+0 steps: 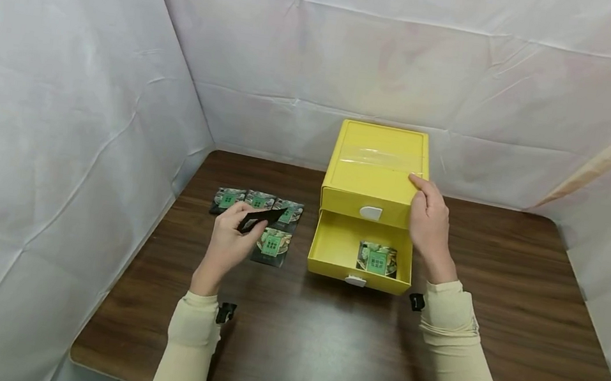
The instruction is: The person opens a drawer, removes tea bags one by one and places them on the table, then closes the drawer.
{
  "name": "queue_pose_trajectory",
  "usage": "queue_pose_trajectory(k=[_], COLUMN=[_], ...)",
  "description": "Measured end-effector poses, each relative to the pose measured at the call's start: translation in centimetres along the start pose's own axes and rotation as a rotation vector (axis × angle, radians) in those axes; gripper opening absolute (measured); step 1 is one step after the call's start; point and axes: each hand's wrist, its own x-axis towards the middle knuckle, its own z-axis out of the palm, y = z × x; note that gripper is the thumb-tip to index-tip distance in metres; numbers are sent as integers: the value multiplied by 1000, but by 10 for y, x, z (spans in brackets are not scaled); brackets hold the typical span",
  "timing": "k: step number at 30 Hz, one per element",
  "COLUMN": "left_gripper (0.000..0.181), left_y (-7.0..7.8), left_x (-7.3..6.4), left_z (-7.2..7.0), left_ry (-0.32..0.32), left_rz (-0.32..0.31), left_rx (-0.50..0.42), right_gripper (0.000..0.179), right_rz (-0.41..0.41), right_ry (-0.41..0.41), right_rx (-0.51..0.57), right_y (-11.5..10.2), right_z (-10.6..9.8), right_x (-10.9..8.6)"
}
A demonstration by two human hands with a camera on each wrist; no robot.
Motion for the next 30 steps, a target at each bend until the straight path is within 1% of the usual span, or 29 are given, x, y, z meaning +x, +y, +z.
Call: queue_pose_trajectory(k=[3, 6, 8, 10, 14, 16, 20, 22, 25, 27, 30], left_gripper=[23, 25, 25, 26, 31, 32, 29, 27, 25, 23, 21], left_y=[-8, -19, -27, -35, -49, -55, -67, -72, -78, -81, -83], left_x=[-4, -9, -12, -14, -16, -17, -22, -25, -30, -31, -31], left_z=[-2, -3, -4, -5, -9, -11, -12, -11, -10, -10, -11], left_ry=[-60, -127, -162, -183, -224, -258, -360, -399, -423, -434, -459], left_rz=[-50, -64, -48, -22, -3, -2, -24, -31, -34, -34, -55], left_rx=[93, 252, 377, 485, 642, 707, 806, 848, 896, 910, 920], right_gripper=[48, 48, 48, 48, 48, 48, 47, 46, 47, 47, 47], right_rz=[-5, -6, -5, -7, -1, 4, 8, 2, -11, -17, -19], right_ry=[1, 7, 12, 20, 18, 11, 4, 4, 6, 11, 23], right_rx=[9, 8, 4, 3, -5, -10, -19, -16, -3, 4, 4], right_y=[1, 2, 2, 3, 2, 1, 1, 1, 0, 0, -1], right_z=[-1, -4, -5, -5, -3, 0, 5, 6, 7, 7, 7], right_x=[-1, -2, -2, -2, -2, -3, -4, -5, -5, -6, -6])
